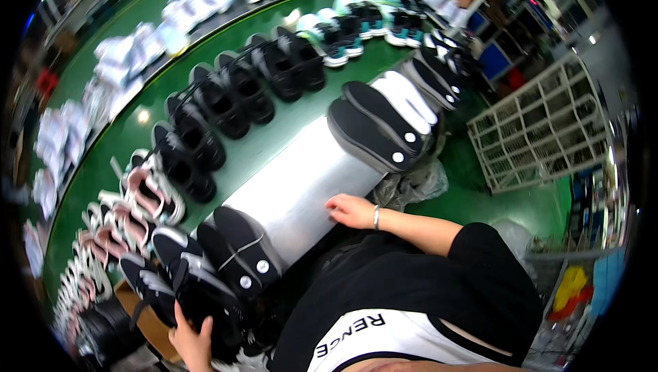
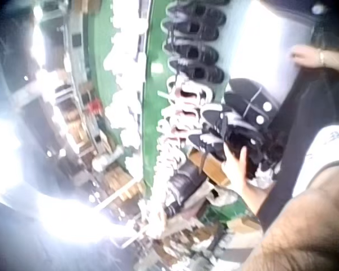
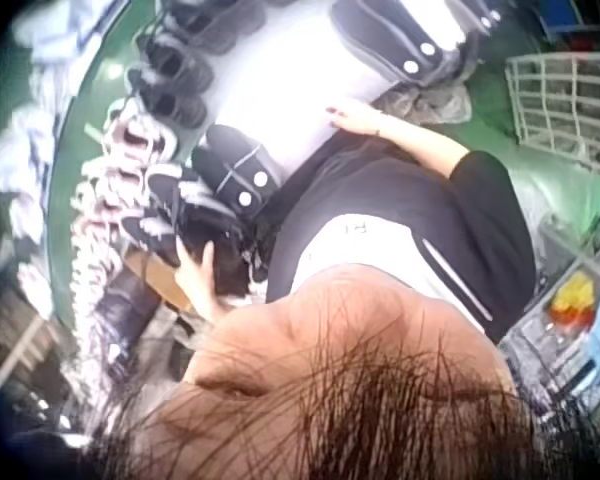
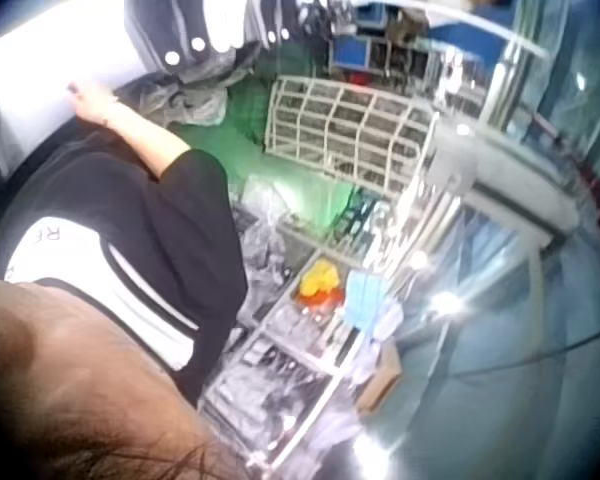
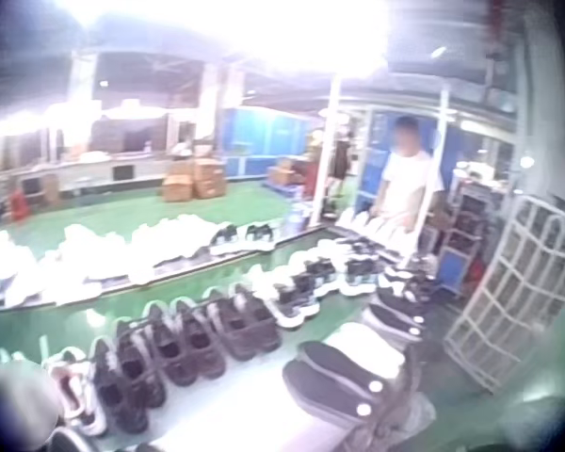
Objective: The person organizes shoe components by placing insoles into sneakers, collecting plastic bags from a shelf, and folding a blue towel before gathering more shoe parts from a rack.
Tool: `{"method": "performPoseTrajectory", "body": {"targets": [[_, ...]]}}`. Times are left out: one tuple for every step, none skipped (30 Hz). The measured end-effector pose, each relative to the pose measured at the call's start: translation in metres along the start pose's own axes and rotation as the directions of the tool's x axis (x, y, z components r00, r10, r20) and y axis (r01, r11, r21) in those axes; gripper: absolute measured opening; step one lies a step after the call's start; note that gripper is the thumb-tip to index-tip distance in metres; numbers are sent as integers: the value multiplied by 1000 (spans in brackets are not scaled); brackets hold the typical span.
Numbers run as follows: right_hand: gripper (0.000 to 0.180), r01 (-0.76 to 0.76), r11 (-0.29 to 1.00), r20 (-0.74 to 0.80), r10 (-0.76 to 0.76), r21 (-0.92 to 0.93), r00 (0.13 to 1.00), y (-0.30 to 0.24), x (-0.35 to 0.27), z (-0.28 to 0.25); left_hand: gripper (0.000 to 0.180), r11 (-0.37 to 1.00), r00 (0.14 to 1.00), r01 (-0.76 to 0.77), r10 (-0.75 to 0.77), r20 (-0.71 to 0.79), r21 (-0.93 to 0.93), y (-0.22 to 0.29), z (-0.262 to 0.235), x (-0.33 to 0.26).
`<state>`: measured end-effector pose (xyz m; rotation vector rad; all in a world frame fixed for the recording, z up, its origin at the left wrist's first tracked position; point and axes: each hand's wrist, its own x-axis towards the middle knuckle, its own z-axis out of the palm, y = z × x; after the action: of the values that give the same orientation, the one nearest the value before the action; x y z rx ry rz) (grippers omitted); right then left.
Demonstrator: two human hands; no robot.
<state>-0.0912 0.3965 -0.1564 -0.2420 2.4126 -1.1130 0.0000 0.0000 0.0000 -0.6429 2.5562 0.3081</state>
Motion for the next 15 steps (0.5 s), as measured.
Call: {"method": "performPoseTrajectory", "body": {"targets": [[25,41,999,-8,-41,-23,999,-1,3,8,64,999,1000,10,-10,-1,-35,0,-13,0],[24,72,996,-44,-75,-49,996,0,5,16,64,997,1000,7,-5,28,-74,4,-28,-3],[24,21,995,-7,-22,-94,1000,11,-19,-20,66,982,995,15,4,102,-189,26,-17,-22],[24,10,998,-4,-11,-61,1000,17,-26,-22,60,988,994,-100,103,23,-116,33,-27,-30],[24,0,1000,1,0,-29,1000,23,-34,-25,60,989,989,-142,140,-42,-50,44,-39,-38],[24,-17,1000,-2,17,-20,1000,29,-40,-28,58,990,986,-133,128,-104,-38,58,-54,-43],[24,-39,999,-4,39,-16,999,38,-50,-33,56,991,981,-125,117,-153,-43,71,-61,-48],[25,-62,998,-6,62,-12,998,49,-61,-39,52,970,952,-214,180,-246,-116,87,-66,-50],[25,-72,997,-14,72,-2,997,57,-69,-44,49,936,907,-307,232,-351,-174,104,-72,-56],[26,-88,996,-31,88,21,996,66,-80,-51,45,948,908,-258,171,-382,-189,129,-76,-64],[26,-103,994,-76,106,37,992,78,-91,-58,46,921,870,-361,276,-408,-146,142,-76,-66],[26,-124,990,-117,131,61,984,95,-114,-64,46,865,844,-457,349,-407,-207,154,-66,-65],[26,-125,989,-184,137,79,973,110,-127,-71,47,784,795,-562,424,-433,-265,180,-61,-69],[25,-160,982,-251,182,104,951,124,-141,-79,46,859,855,-484,424,-297,-168,204,-66,-85],[25,-254,944,-272,306,208,913,136,-168,-85,46,799,789,-600,580,-203,-47,218,-62,-85]]}}
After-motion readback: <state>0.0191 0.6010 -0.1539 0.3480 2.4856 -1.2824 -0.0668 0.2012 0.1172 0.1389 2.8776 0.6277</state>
